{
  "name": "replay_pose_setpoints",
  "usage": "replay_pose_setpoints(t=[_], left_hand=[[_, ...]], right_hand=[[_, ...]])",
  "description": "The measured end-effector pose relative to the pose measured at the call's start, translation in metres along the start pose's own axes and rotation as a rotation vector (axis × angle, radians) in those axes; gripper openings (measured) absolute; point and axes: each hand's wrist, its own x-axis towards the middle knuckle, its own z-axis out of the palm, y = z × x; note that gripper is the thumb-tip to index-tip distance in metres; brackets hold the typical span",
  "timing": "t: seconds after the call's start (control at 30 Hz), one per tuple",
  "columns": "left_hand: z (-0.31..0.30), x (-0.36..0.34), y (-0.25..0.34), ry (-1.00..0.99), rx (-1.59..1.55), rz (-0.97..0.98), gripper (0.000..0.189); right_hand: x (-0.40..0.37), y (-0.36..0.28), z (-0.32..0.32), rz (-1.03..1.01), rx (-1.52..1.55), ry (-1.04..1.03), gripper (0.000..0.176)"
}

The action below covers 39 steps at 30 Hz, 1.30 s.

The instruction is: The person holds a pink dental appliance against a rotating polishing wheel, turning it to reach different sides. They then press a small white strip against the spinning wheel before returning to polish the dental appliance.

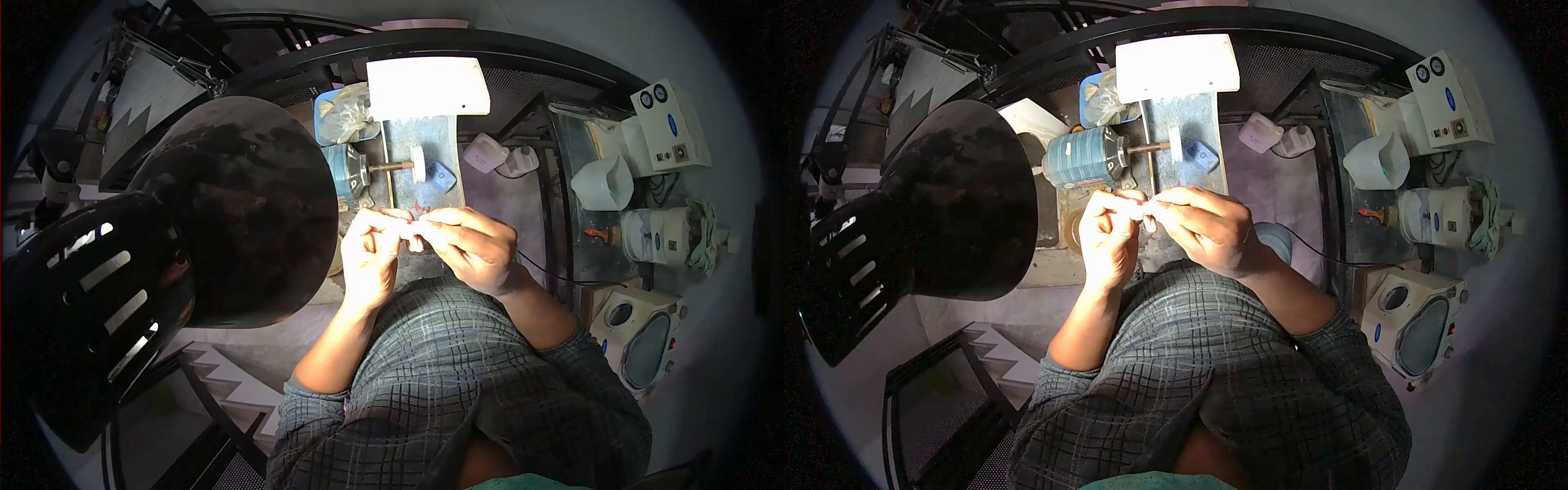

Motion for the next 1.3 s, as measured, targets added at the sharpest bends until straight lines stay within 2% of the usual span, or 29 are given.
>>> replay_pose_setpoints(t=[0.27,0.6,1.3], left_hand=[[0.017,-0.006,0.019,0.003,0.053,0.039,0.008],[0.027,-0.009,0.033,0.006,0.094,0.054,0.006],[0.012,-0.004,0.012,0.009,0.016,0.001,0.013]], right_hand=[[0.001,-0.008,-0.009,-0.109,0.011,0.031,0.014],[0.002,-0.018,-0.016,-0.108,-0.007,0.023,0.016],[-0.001,-0.006,-0.010,0.022,0.061,0.005,0.013]])
